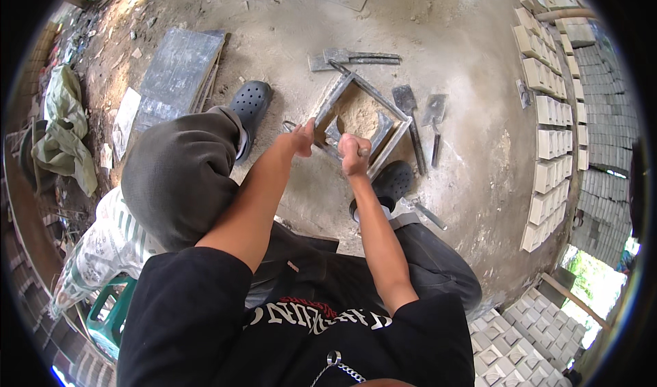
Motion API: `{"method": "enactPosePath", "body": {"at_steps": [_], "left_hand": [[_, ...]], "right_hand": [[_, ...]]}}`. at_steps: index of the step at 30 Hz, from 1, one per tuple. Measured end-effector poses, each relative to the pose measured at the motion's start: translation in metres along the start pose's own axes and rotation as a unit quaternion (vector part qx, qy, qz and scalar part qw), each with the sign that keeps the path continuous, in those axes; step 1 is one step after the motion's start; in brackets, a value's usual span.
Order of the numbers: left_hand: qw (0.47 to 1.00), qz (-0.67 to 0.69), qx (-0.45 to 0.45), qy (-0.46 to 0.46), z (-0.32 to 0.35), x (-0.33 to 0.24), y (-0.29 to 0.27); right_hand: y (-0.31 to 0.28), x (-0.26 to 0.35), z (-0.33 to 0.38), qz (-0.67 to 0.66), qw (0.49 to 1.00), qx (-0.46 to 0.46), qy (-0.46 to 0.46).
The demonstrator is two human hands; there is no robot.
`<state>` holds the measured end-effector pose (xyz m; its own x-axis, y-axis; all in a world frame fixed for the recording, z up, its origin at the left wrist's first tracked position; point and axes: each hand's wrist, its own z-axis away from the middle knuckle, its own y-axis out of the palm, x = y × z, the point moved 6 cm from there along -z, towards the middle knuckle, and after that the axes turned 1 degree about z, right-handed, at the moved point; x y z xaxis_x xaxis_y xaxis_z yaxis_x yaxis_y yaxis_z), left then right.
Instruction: The person prepares and compresses material into a square metal mold by hand and with a small metal tool while sitting on the ground.
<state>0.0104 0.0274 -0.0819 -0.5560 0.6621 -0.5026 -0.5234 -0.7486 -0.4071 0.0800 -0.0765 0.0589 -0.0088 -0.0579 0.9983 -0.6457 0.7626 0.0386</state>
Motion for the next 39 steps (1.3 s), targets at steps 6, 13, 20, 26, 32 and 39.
{"method": "enactPosePath", "body": {"at_steps": [6,13,20,26,32,39], "left_hand": [[1.0,-0.011,-0.006,-0.012,-0.001,0.021,0.001],[1.0,0.005,0.003,-0.003,0.005,0.016,0.006],[0.999,0.016,-0.013,0.034,0.002,0.006,0.0],[1.0,-0.017,-0.007,0.025,0.001,0.006,-0.004],[0.999,-0.005,-0.019,0.033,0.005,0.009,-0.006],[0.999,-0.009,-0.032,0.038,0.006,0.01,0.0]], "right_hand": [[0.006,0.02,-0.014,-0.109,0.994,-0.028,-0.001],[0.019,0.024,-0.01,-0.08,0.993,-0.084,0.024],[0.04,0.003,-0.023,-0.023,0.996,-0.092,-0.003],[0.035,-0.001,-0.018,-0.098,0.954,-0.284,0.024],[0.029,0.013,-0.012,-0.104,0.95,-0.294,0.031],[0.021,0.023,-0.024,-0.16,0.956,-0.241,0.052]]}}
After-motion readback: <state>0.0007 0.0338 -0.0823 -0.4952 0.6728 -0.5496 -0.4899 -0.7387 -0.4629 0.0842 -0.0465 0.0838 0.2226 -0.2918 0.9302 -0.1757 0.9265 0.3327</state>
